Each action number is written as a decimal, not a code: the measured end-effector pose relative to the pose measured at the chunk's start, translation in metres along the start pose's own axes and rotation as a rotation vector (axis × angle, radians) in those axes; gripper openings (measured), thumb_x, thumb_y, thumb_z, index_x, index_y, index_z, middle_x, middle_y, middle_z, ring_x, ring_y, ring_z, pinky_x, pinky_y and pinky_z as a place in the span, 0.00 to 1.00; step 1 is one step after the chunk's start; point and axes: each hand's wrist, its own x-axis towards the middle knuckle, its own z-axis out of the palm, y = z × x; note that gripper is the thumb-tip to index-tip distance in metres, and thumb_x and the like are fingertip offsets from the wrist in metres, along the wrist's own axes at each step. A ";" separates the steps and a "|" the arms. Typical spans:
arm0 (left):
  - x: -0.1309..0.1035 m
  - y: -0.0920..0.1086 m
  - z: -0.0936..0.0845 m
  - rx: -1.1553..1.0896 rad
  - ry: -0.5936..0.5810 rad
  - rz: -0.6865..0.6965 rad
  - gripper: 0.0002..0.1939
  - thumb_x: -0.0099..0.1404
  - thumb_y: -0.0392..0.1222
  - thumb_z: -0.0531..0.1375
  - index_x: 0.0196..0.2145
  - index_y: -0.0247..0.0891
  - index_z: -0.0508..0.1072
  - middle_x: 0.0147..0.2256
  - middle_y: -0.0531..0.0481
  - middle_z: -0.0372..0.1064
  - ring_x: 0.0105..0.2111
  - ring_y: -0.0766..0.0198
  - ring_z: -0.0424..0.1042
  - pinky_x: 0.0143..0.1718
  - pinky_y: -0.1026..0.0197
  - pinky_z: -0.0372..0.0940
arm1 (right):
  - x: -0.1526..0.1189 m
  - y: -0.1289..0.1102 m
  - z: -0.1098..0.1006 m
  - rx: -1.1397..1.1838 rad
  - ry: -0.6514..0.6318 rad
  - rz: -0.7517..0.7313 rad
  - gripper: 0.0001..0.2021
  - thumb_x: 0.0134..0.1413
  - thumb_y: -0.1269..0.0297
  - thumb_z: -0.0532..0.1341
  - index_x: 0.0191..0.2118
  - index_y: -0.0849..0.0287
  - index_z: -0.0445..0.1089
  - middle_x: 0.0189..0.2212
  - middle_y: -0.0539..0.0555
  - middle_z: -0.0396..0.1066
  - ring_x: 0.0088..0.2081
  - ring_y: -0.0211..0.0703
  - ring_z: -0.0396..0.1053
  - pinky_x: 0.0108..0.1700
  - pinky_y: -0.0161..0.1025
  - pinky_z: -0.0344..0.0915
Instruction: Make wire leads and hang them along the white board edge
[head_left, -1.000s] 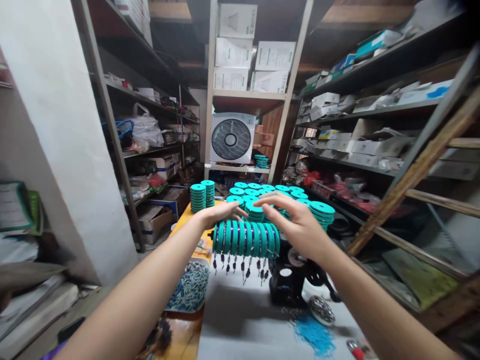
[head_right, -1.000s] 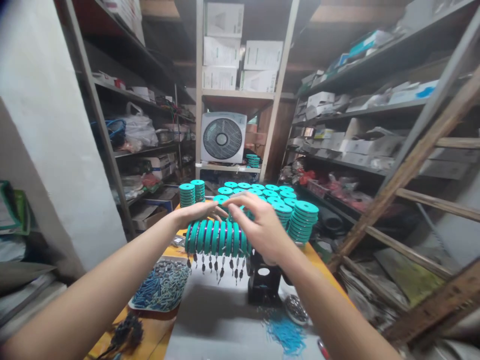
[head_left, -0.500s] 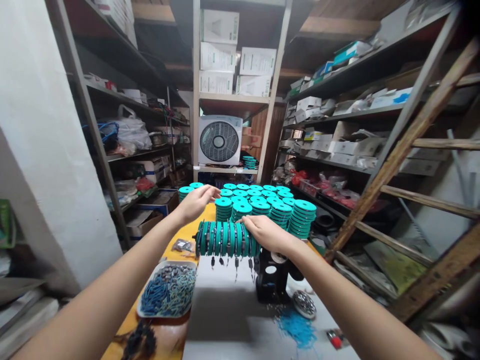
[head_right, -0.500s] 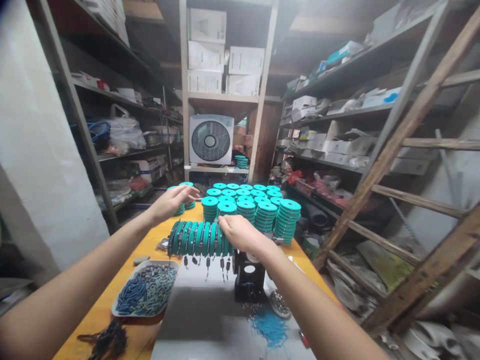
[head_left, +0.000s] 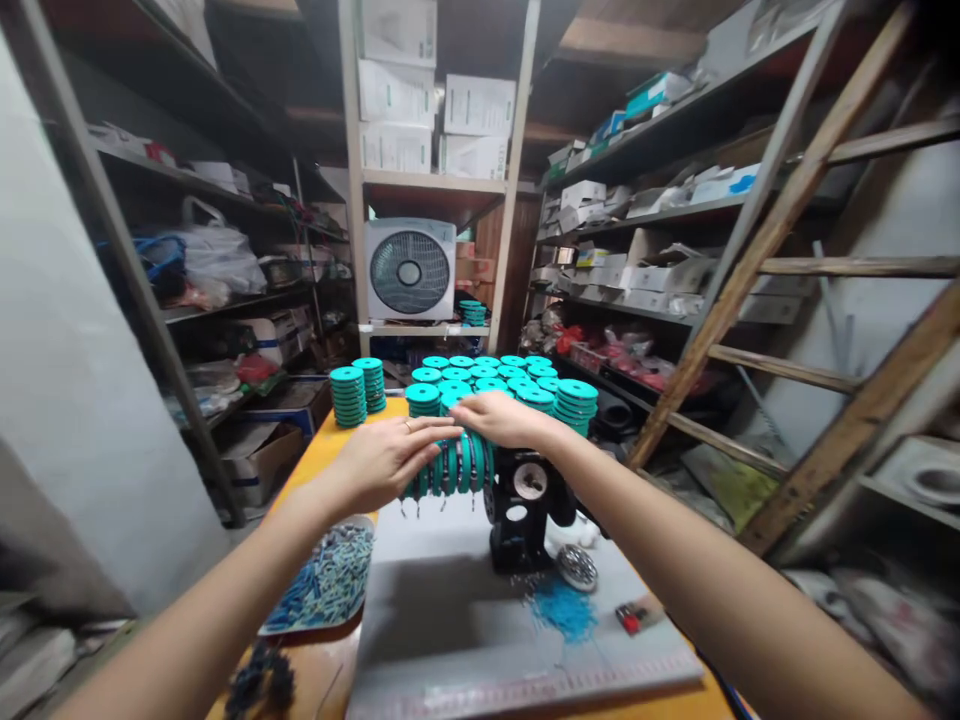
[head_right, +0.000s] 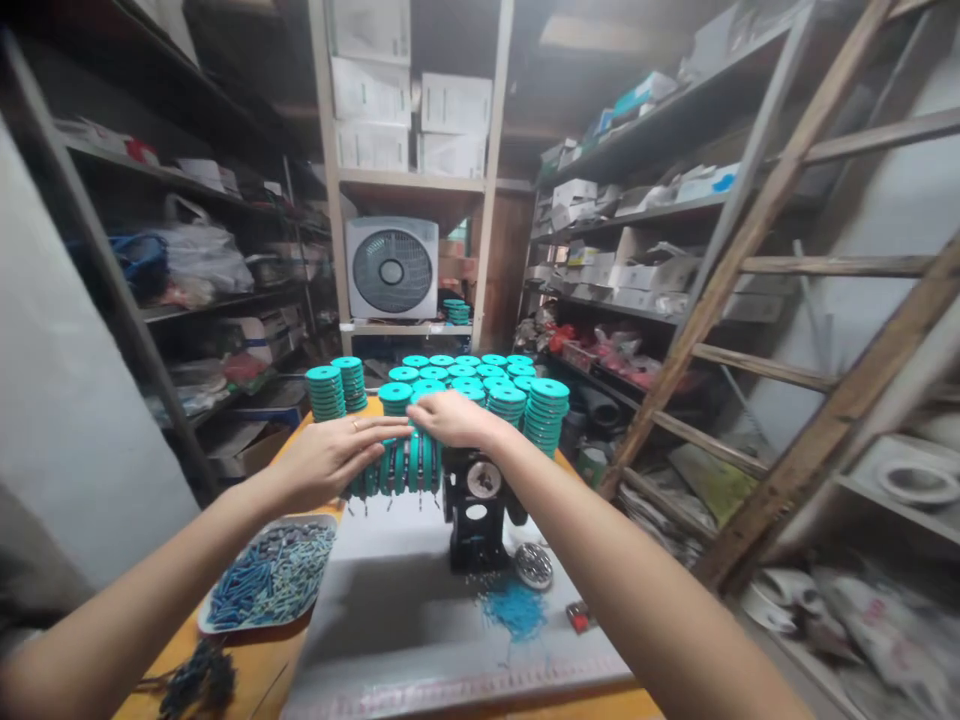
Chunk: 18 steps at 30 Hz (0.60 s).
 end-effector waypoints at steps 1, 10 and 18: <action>0.000 0.000 0.000 0.003 -0.004 -0.005 0.20 0.69 0.49 0.41 0.56 0.57 0.58 0.57 0.64 0.56 0.54 0.67 0.61 0.55 0.60 0.56 | -0.012 -0.002 -0.004 0.010 0.095 0.021 0.17 0.61 0.56 0.48 0.42 0.63 0.66 0.40 0.51 0.65 0.41 0.28 0.61 0.46 0.26 0.55; 0.000 -0.006 0.008 0.082 0.034 -0.016 0.19 0.68 0.51 0.43 0.55 0.63 0.59 0.55 0.67 0.59 0.52 0.67 0.63 0.44 0.65 0.62 | -0.198 0.001 0.057 0.198 -0.080 0.189 0.08 0.57 0.63 0.54 0.34 0.57 0.70 0.33 0.49 0.63 0.38 0.25 0.60 0.39 0.23 0.54; 0.000 -0.010 0.010 0.064 0.033 -0.011 0.19 0.68 0.50 0.44 0.55 0.62 0.60 0.55 0.64 0.59 0.52 0.67 0.63 0.45 0.66 0.61 | -0.248 0.032 0.159 0.049 0.191 0.373 0.14 0.60 0.60 0.50 0.38 0.51 0.73 0.33 0.54 0.62 0.35 0.28 0.63 0.38 0.23 0.62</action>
